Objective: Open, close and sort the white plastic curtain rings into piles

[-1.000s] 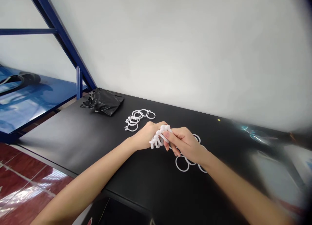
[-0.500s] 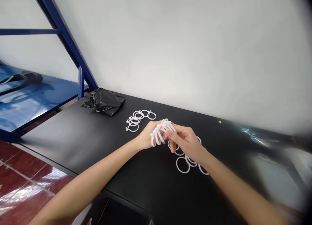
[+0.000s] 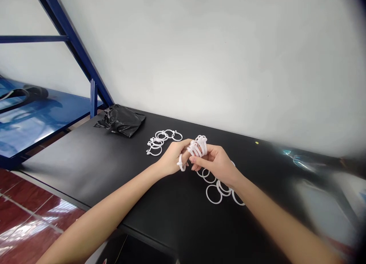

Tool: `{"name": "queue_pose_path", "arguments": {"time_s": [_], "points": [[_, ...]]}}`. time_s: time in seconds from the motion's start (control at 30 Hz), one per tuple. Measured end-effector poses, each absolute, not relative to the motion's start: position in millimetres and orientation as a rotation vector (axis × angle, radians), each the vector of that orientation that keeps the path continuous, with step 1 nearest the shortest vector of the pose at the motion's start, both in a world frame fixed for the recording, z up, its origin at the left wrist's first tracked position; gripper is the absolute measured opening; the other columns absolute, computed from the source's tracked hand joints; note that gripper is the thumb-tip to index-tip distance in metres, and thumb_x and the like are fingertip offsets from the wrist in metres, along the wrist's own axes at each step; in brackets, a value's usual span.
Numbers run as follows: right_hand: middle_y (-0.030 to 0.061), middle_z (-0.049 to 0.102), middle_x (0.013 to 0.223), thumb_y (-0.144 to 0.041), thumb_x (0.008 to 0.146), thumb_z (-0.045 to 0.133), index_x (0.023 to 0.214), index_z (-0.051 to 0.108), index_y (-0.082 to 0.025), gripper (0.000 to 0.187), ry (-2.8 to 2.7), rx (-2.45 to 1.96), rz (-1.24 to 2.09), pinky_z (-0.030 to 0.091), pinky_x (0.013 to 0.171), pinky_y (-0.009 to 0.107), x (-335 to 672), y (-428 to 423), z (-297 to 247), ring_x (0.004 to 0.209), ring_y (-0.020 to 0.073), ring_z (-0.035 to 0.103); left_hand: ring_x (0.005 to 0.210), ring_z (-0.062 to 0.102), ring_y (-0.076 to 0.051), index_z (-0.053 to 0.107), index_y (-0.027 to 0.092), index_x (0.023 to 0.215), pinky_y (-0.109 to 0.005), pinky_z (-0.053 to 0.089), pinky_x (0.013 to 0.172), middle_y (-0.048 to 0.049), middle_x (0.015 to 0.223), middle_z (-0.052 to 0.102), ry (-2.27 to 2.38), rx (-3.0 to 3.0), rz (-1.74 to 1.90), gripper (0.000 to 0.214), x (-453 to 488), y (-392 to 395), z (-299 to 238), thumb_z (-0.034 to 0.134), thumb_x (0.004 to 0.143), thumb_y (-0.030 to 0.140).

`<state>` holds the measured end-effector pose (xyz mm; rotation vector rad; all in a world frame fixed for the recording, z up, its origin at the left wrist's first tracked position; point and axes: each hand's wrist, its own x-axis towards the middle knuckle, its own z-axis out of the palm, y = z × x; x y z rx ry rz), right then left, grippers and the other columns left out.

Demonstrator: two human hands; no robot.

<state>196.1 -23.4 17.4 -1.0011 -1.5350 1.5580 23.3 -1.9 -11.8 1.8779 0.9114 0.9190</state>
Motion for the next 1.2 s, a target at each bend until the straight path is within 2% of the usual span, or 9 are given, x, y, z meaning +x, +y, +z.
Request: {"name": "queue_pose_path", "arguments": {"time_s": [0.13, 0.3, 0.5, 0.63, 0.77, 0.87, 1.0, 1.2], "points": [[0.0008, 0.066, 0.061, -0.042, 0.079, 0.072, 0.077, 0.064, -0.013, 0.030, -1.580, -1.020, 1.672, 0.055, 0.061, 0.028, 200.7, -20.2, 18.2, 0.057, 0.0139, 0.066, 0.051, 0.048, -0.008, 0.051, 0.015, 0.068, -0.020, 0.036, 0.051, 0.0018, 0.060, 0.055, 1.008, 2.177, 0.808, 0.017, 19.1, -1.2, -9.9, 0.043, 0.082, 0.010], [-0.0012, 0.061, 0.057, -0.048, 0.088, 0.060, 0.072, 0.061, -0.014, 0.038, -1.603, -0.930, 1.632, 0.050, 0.058, 0.025, 200.1, -22.5, 12.6, 0.050, 0.0106, 0.061, 0.049, 0.049, -0.008, 0.052, 0.015, 0.067, -0.019, 0.037, 0.051, 0.0018, 0.060, 0.056, 0.940, 2.250, 0.766, 0.020, 14.9, 2.5, -14.2, 0.040, 0.079, 0.005], [-0.0007, 0.065, 0.058, -0.040, 0.094, 0.056, 0.074, 0.062, -0.015, 0.032, -1.599, -0.839, 1.494, 0.051, 0.065, 0.027, 194.4, -36.7, 12.2, 0.054, 0.0117, 0.064, 0.048, 0.052, -0.007, 0.052, 0.014, 0.060, -0.016, 0.038, 0.046, 0.0019, 0.057, 0.058, 0.727, 2.004, 0.868, 0.019, 17.4, 0.7, -16.6, 0.043, 0.075, 0.005], [0.0001, 0.067, 0.058, -0.037, 0.095, 0.055, 0.072, 0.064, -0.016, 0.032, -1.606, -0.790, 1.420, 0.053, 0.071, 0.031, 192.2, -43.7, 14.3, 0.054, 0.0128, 0.064, 0.047, 0.056, -0.009, 0.052, 0.014, 0.057, -0.018, 0.044, 0.047, -0.0001, 0.054, 0.060, 0.637, 1.814, 0.820, 0.026, 22.3, -7.1, -8.7, 0.041, 0.080, 0.010], [-0.0011, 0.065, 0.056, -0.039, 0.095, 0.054, 0.071, 0.063, -0.016, 0.034, -1.608, -0.809, 1.452, 0.054, 0.080, 0.034, 193.2, -41.2, 17.1, 0.053, 0.0121, 0.063, 0.047, 0.055, -0.009, 0.050, 0.014, 0.059, -0.018, 0.043, 0.047, -0.0003, 0.055, 0.061, 0.636, 1.821, 0.825, 0.026, 21.8, -6.8, -8.8, 0.041, 0.083, 0.011], [0.0002, 0.065, 0.059, -0.045, 0.096, 0.051, 0.074, 0.061, -0.015, 0.038, -1.621, -0.871, 1.565, 0.055, 0.075, 0.033, 196.4, -34.3, 22.4, 0.057, 0.0132, 0.065, 0.050, 0.054, -0.008, 0.053, 0.014, 0.065, -0.018, 0.040, 0.050, 0.0007, 0.058, 0.061, 0.728, 2.050, 0.886, 0.022, 17.6, -1.0, -14.0, 0.044, 0.085, 0.012], [0.0058, 0.066, 0.072, -0.051, 0.096, 0.045, 0.076, 0.064, -0.012, 0.048, -1.644, -0.886, 1.718, 0.056, 0.065, 0.030, 199.7, -27.7, 27.9, 0.064, 0.0161, 0.068, 0.048, 0.049, -0.007, 0.049, 0.015, 0.068, -0.018, 0.036, 0.050, 0.0016, 0.059, 0.059, 0.780, 2.207, 0.890, 0.027, 14.0, 4.2, -18.0, 0.038, 0.093, 0.017], [0.0046, 0.065, 0.067, -0.050, 0.096, 0.046, 0.075, 0.063, -0.012, 0.046, -1.647, -0.948, 1.501, 0.051, 0.054, 0.022, 196.3, -28.6, 21.5, 0.060, 0.0120, 0.062, 0.043, 0.037, -0.007, 0.041, 0.018, 0.069, -0.019, 0.029, 0.046, 0.0052, 0.054, 0.046, 0.983, 2.410, 1.014, 0.024, 13.8, 2.2, -16.8, 0.040, 0.093, 0.022]]}}
